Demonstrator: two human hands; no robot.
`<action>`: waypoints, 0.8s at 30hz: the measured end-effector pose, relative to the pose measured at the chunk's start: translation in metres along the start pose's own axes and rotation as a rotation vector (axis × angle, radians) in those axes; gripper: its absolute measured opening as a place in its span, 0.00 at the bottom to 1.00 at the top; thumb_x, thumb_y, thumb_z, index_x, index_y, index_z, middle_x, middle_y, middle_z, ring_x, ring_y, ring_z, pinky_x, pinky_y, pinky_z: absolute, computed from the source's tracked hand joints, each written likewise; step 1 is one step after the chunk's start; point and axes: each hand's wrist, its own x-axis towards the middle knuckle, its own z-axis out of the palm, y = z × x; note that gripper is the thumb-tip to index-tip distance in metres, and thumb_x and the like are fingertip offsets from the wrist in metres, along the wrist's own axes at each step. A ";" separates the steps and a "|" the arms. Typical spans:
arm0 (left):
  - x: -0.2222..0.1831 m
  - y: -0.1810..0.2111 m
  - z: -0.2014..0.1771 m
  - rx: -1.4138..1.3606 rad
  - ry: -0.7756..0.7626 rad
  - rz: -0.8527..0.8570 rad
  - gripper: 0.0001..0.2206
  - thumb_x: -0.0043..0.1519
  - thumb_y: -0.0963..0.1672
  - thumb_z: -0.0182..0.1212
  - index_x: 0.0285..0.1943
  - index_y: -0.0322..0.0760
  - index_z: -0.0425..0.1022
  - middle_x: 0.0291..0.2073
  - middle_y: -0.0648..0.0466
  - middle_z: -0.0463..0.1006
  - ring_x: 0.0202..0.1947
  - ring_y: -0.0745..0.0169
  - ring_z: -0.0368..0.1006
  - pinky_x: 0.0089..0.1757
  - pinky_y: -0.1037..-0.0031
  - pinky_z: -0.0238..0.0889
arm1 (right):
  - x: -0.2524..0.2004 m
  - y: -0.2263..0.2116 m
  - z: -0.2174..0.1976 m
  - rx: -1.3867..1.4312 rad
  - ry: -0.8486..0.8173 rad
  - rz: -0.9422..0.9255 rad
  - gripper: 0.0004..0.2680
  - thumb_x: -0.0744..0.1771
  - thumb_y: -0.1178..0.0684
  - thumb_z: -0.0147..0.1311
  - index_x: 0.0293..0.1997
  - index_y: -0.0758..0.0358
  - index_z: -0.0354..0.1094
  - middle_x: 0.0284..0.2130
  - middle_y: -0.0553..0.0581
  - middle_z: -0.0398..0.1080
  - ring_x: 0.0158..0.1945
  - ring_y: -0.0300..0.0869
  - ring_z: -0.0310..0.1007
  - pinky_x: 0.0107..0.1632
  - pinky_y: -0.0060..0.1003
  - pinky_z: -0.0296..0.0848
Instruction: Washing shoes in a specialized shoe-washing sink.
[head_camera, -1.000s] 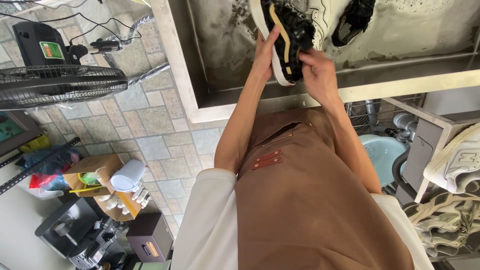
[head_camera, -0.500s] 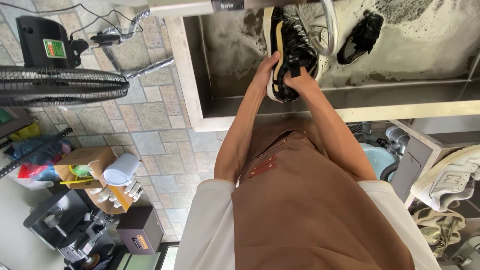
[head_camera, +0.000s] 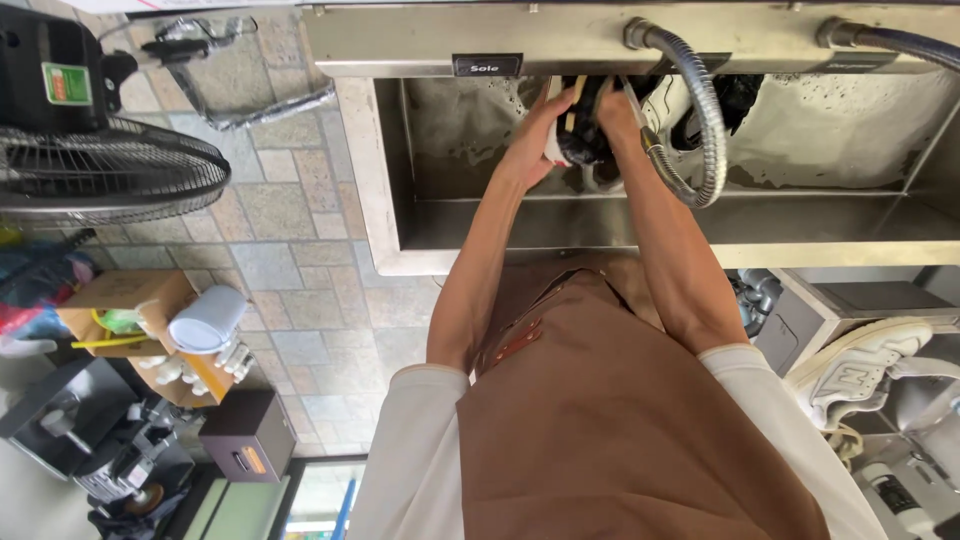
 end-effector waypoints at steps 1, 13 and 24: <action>-0.002 0.002 0.002 -0.011 0.009 0.000 0.35 0.63 0.52 0.66 0.77 0.44 0.53 0.62 0.55 0.68 0.62 0.59 0.65 0.58 0.51 0.64 | 0.019 0.026 0.018 -0.007 -0.012 0.000 0.18 0.74 0.41 0.32 0.66 0.59 0.64 0.47 0.77 0.72 0.52 0.65 0.72 0.52 0.59 0.68; 0.005 0.032 0.039 0.661 0.129 0.070 0.37 0.56 0.55 0.68 0.70 0.29 0.69 0.64 0.44 0.73 0.68 0.55 0.64 0.67 0.53 0.47 | 0.098 0.166 0.045 0.104 0.050 -0.445 0.18 0.71 0.57 0.41 0.70 0.67 0.64 0.65 0.69 0.65 0.65 0.57 0.65 0.64 0.45 0.64; -0.017 0.033 0.053 0.609 0.254 0.075 0.38 0.51 0.54 0.70 0.68 0.28 0.67 0.60 0.48 0.75 0.63 0.60 0.66 0.60 0.62 0.51 | -0.033 0.012 -0.067 0.027 0.333 -0.643 0.14 0.70 0.64 0.48 0.65 0.71 0.66 0.60 0.75 0.69 0.61 0.61 0.68 0.59 0.49 0.69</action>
